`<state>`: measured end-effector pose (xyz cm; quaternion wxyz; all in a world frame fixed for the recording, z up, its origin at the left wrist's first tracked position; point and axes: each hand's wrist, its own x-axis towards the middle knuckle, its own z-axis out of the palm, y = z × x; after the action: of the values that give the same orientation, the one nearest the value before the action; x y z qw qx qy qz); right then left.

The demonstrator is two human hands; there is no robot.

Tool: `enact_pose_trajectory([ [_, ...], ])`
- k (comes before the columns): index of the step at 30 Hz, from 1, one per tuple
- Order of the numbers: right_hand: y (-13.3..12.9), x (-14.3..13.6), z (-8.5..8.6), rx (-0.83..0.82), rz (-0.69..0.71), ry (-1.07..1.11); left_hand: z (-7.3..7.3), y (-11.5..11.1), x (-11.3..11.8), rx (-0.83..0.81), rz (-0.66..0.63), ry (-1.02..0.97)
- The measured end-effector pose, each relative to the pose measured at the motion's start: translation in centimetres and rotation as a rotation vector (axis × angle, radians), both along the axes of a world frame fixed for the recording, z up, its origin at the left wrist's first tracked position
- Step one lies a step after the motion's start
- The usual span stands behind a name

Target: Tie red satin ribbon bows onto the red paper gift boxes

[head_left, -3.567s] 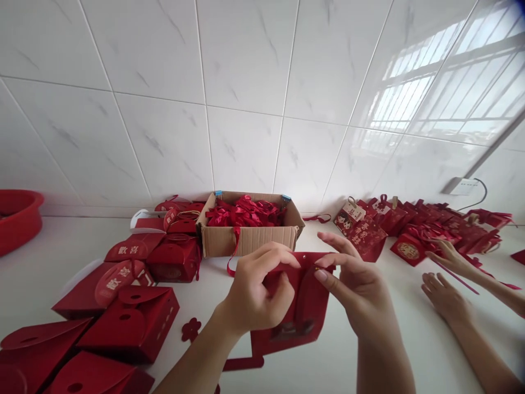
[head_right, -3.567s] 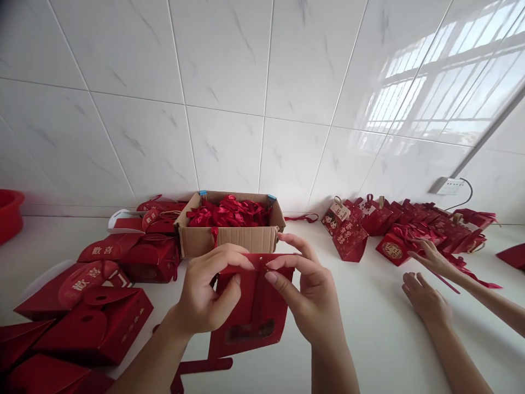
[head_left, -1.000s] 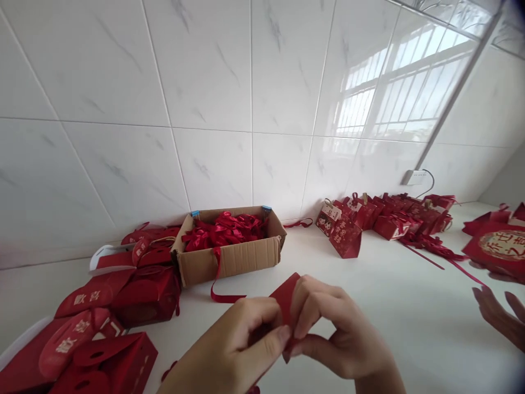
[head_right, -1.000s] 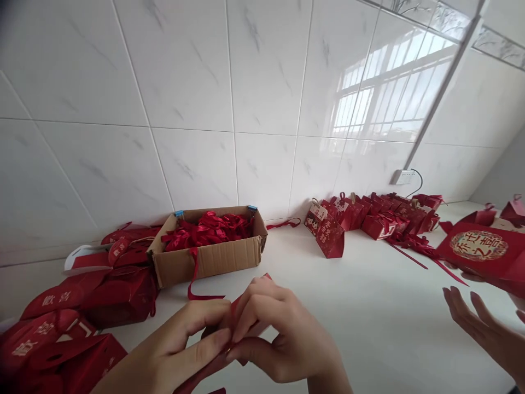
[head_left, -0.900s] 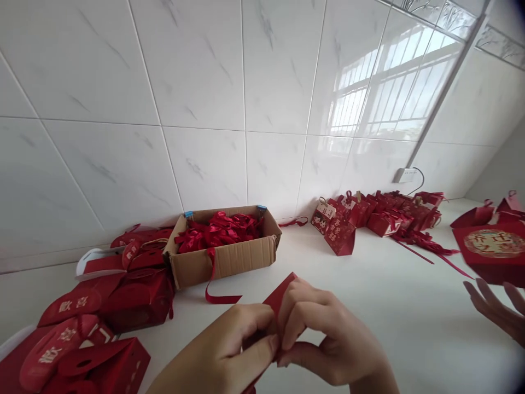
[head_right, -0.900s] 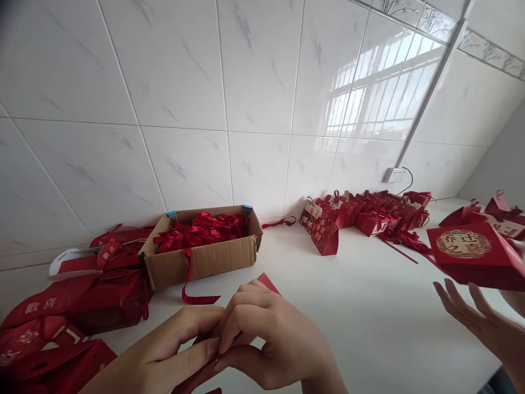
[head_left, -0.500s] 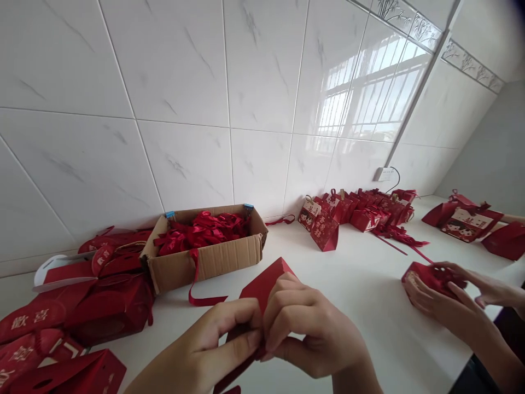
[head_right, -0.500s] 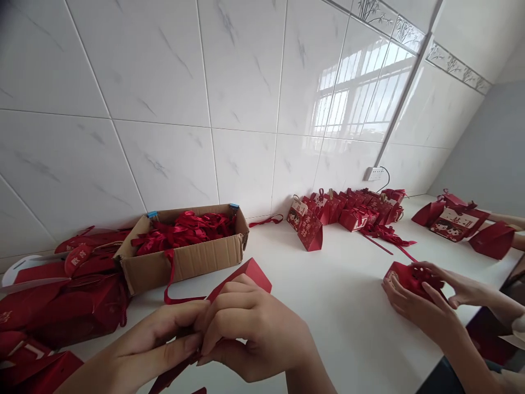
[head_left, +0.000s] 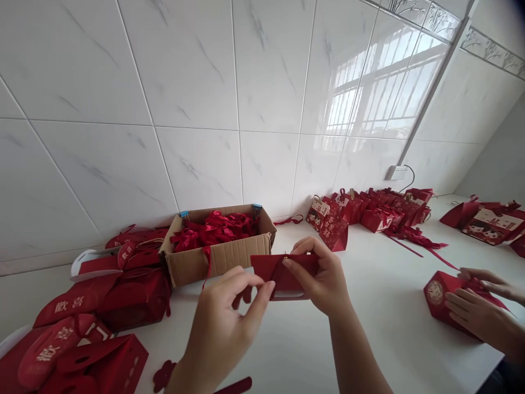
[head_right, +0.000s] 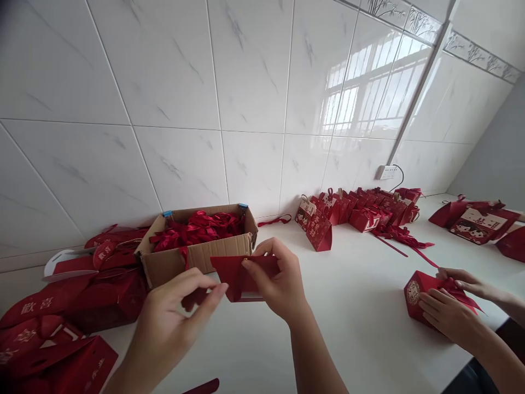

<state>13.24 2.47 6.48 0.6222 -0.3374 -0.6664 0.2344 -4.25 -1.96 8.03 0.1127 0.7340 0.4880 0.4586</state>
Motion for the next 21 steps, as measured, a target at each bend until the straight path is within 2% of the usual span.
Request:
enact_pose_trajectory([
  [4, -0.5, -0.9, 0.2, -0.040, -0.035, 0.054, -1.5, 1.2, 1.0, 0.154, 0.159, 0.197],
  [7, -0.7, -1.2, 0.4, -0.076, -0.066, 0.102, -1.8, 1.7, 1.1, 0.195, 0.246, 0.286],
  [11, -0.7, -1.5, 0.5, -0.145, -0.068, 0.155, -1.5, 2.1, 0.6, 0.179, 0.258, 0.343],
  [13, -0.7, -1.6, 0.4, -0.162, -0.069, 0.144, -1.4, 2.4, 0.2, 0.167, 0.240, 0.292],
  [15, -0.7, -1.7, 0.4, -0.173, -0.073, 0.137, -1.3, 2.7, -0.2, 0.114, 0.217, 0.185],
  [17, -0.7, -1.7, 0.4, -0.195, -0.060, 0.146, -1.1, 2.9, -0.7, -0.019, 0.160, 0.094],
  [21, -0.7, -1.5, 0.4, -0.183, -0.092, 0.128, -0.7, 2.5, -1.3, -0.308, 0.007, 0.132],
])
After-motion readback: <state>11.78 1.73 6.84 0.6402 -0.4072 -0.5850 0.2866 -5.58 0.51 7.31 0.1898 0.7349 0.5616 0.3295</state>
